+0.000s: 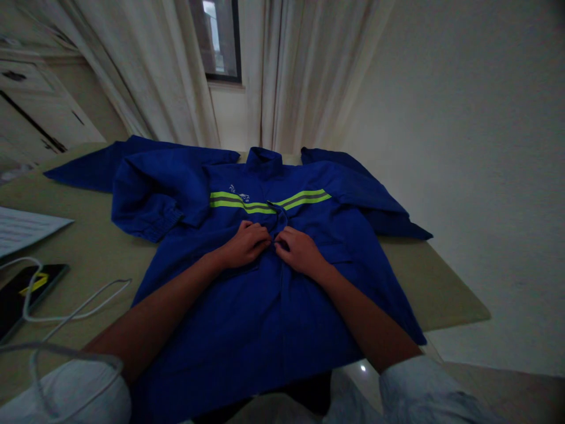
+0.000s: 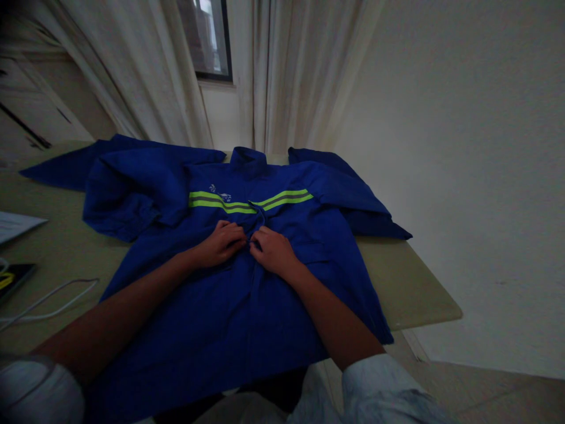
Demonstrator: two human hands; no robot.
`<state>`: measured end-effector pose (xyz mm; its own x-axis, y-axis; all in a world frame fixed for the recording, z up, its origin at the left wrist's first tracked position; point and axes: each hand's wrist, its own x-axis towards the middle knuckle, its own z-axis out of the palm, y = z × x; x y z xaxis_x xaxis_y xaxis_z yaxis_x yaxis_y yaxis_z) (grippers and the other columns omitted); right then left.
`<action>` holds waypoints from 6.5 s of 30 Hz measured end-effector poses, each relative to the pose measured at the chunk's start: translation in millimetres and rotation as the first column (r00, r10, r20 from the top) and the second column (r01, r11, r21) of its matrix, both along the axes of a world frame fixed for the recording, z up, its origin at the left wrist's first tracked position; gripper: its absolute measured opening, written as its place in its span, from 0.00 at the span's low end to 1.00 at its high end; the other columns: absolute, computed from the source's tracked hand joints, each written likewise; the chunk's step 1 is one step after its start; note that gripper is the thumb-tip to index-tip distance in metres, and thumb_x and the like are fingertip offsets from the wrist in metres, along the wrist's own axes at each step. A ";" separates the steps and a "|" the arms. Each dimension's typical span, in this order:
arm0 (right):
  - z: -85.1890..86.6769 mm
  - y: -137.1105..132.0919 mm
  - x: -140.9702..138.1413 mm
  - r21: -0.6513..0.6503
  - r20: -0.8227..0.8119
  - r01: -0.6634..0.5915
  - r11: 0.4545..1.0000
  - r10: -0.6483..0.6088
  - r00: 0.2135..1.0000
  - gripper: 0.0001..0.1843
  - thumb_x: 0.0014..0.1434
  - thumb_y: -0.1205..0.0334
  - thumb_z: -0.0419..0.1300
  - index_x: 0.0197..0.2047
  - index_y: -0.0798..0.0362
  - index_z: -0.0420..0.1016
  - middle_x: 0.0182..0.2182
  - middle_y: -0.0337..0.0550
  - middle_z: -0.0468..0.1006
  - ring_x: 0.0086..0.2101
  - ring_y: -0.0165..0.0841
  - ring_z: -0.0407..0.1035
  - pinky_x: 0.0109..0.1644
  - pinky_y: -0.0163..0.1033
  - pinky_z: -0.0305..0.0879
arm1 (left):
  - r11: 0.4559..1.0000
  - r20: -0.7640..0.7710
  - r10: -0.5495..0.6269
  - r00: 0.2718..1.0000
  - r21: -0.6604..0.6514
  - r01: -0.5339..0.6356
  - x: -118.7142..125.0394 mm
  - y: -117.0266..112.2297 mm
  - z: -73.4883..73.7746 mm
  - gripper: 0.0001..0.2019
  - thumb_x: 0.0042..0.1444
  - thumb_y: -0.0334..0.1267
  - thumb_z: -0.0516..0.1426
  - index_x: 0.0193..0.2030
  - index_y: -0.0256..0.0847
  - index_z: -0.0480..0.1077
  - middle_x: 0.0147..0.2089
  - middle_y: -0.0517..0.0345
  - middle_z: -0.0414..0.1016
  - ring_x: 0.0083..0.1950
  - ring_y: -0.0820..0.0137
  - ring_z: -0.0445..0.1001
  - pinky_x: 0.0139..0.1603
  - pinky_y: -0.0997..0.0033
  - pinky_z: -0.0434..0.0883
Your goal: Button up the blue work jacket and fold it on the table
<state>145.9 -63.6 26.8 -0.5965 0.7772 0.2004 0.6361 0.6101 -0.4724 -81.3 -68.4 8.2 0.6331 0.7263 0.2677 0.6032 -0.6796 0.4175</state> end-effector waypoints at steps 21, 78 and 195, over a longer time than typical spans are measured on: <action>-2.8 -3.0 -2.0 -0.072 -0.204 0.054 0.996 -0.068 0.977 0.07 0.61 0.70 0.64 0.43 0.53 0.80 0.36 0.39 0.75 0.32 0.30 0.68 0.38 0.35 0.62 | 0.999 0.001 -0.021 1.000 0.032 0.021 -2.3 -1.3 2.6 0.13 0.74 0.41 0.50 0.44 0.43 0.74 0.40 0.57 0.76 0.47 0.64 0.70 0.54 0.56 0.55; -4.5 20.1 3.5 -0.030 -0.239 0.116 0.993 -0.119 0.964 0.07 0.55 0.69 0.62 0.37 0.51 0.69 0.35 0.39 0.72 0.37 0.34 0.68 0.43 0.38 0.63 | 0.975 0.039 0.221 0.975 0.010 -0.221 9.4 -12.5 2.7 0.08 0.64 0.40 0.55 0.48 0.44 0.72 0.44 0.56 0.77 0.48 0.60 0.72 0.56 0.52 0.57; 41.9 -92.9 30.3 -0.456 -0.047 0.013 0.890 -0.039 0.998 0.02 0.54 0.65 0.59 0.29 0.52 0.70 0.23 0.30 0.64 0.26 0.27 0.58 0.31 0.32 0.53 | 0.940 0.178 -0.339 0.924 0.029 0.340 26.5 -66.2 8.6 0.04 0.59 0.32 0.63 0.39 0.43 0.72 0.42 0.56 0.76 0.43 0.65 0.73 0.46 0.64 0.63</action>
<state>176.2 -156.5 68.6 -0.5735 0.8057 -0.1482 0.6144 0.3033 -0.7283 -54.8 -134.5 16.8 0.7843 0.4768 0.3970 0.2524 -0.8297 0.4978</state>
